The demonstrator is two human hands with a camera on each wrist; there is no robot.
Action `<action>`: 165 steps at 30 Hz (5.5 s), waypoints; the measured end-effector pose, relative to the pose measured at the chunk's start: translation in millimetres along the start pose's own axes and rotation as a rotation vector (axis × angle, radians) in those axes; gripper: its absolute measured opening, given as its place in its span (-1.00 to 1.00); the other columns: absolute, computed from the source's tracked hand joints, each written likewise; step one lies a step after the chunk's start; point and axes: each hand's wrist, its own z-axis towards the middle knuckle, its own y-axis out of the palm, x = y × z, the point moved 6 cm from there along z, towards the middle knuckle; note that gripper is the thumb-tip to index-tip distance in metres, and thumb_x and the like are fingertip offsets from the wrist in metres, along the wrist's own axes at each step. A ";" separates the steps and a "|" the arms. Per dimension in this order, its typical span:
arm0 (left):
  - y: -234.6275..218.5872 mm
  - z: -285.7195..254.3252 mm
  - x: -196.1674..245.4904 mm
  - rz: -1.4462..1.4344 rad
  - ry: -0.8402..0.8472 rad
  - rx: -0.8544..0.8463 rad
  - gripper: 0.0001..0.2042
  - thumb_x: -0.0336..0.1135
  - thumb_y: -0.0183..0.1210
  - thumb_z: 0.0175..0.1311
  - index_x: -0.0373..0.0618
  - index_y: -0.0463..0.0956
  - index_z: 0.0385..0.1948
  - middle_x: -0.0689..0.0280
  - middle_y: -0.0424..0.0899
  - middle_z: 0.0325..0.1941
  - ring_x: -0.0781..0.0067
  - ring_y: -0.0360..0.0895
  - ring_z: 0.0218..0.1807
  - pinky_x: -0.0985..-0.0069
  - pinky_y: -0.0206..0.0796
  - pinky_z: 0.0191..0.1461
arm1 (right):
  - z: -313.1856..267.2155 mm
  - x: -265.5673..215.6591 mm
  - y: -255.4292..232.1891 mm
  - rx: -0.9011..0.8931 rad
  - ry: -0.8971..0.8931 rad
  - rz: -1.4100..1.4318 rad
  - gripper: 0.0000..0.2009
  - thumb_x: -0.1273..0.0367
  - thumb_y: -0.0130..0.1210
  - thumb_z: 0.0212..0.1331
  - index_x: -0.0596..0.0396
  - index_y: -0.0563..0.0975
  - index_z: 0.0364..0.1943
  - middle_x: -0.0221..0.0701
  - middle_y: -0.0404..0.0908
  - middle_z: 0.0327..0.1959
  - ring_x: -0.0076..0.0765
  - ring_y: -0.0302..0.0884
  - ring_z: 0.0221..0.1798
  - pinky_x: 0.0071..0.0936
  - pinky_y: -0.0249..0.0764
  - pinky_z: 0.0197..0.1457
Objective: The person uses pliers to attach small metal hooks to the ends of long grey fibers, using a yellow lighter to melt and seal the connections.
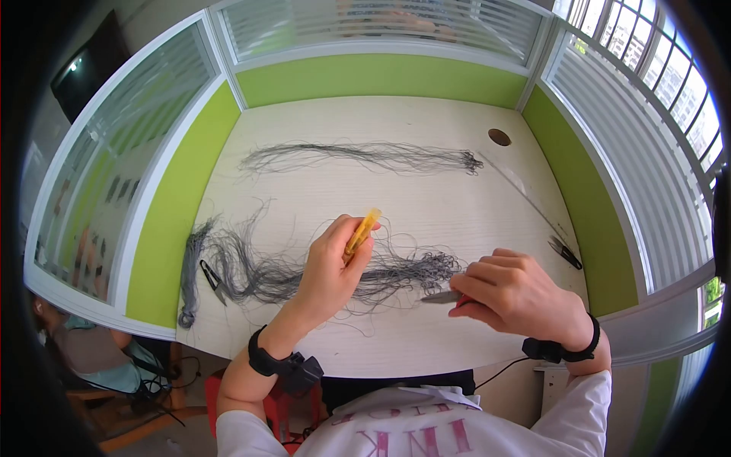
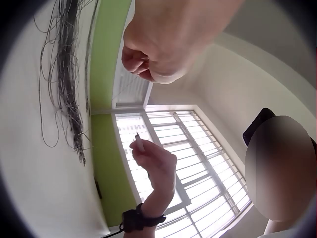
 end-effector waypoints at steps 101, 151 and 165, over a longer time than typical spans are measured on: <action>0.4 -11.9 -8.6 -0.419 -0.101 0.131 -0.72 -0.45 0.16 0.29 -0.26 0.30 -0.04 0.35 0.53 -0.46 0.79 0.35 -0.49 0.77 0.14 -0.49 | 11.4 33.5 23.4 0.297 0.023 -0.323 -0.75 0.28 0.26 0.01 0.16 0.51 -0.35 -0.41 0.43 -0.54 -0.36 0.43 -0.53 -0.44 0.36 -0.43; 22.8 -24.1 21.5 0.533 0.667 -0.064 -0.65 -0.07 0.28 0.15 -0.09 0.37 -0.58 0.38 0.42 -0.69 0.48 0.43 -0.69 0.54 0.22 -0.67 | 28.9 26.9 43.6 0.429 0.082 -0.102 -0.78 0.30 0.24 0.10 0.11 0.46 -0.39 -0.39 0.41 -0.60 -0.29 0.45 -0.58 -0.41 0.38 -0.49; 21.7 -23.4 14.3 0.425 0.620 -0.123 -0.66 -0.10 0.29 0.15 -0.12 0.38 -0.57 0.37 0.41 -0.71 0.47 0.43 -0.71 0.53 0.21 -0.69 | 23.2 56.7 67.8 0.042 0.535 0.776 -0.67 0.23 0.12 0.25 0.28 0.48 -0.48 -0.21 0.29 -0.71 -0.30 0.11 -0.65 -0.35 0.14 -0.53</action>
